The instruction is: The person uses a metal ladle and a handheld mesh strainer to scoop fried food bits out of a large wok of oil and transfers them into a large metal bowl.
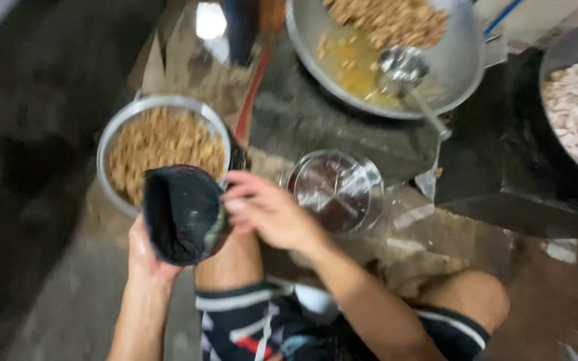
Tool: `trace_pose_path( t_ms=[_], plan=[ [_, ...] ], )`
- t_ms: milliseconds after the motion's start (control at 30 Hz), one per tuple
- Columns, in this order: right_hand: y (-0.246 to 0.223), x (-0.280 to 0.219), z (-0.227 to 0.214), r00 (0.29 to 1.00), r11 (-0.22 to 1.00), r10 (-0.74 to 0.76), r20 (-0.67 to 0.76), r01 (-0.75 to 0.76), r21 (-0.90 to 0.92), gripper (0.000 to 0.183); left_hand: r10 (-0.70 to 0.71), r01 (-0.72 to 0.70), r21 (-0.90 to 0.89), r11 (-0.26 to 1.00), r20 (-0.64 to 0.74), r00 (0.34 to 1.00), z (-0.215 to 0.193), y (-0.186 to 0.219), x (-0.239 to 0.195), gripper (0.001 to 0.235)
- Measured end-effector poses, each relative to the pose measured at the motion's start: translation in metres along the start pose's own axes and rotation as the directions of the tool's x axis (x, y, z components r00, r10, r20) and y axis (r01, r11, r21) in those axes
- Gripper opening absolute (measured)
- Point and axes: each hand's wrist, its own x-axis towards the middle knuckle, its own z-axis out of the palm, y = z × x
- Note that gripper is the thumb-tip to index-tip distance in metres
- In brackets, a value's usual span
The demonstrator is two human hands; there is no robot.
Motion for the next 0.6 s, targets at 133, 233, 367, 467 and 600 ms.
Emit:
trace_pose_path(
  t_ms=[133,233,367,467,600],
  plan=[
    [-0.066,-0.051,-0.126,0.707,0.331,-0.701,-0.098,0.201,-0.922,0.026,-0.063,0.060,0.079,0.995,0.037,0.997,0.080,-0.008,0.093,0.040],
    [-0.086,-0.075,-0.206,0.589,0.312,-0.628,-0.509,-0.409,-0.858,0.048,-0.035,0.049,0.205,0.978,-0.071,0.997,0.115,-0.029,0.205,0.041],
    [-0.072,-0.077,-0.276,0.545,0.013,-0.639,-0.543,-0.698,-0.716,0.059,0.247,-0.177,0.454,0.873,-0.100,0.964,0.137,-0.085,0.365,0.044],
    [-0.058,-0.067,-0.297,0.552,-0.032,-0.516,-0.655,-0.777,-0.629,0.062,0.316,-0.218,0.440,0.871,-0.164,0.934,0.141,-0.132,0.443,0.041],
    [-0.042,-0.055,-0.316,0.583,-0.044,-0.291,-0.758,-0.800,-0.599,0.040,0.328,-0.169,0.570,0.804,-0.187,0.926,0.155,-0.158,0.493,0.046]
  ],
)
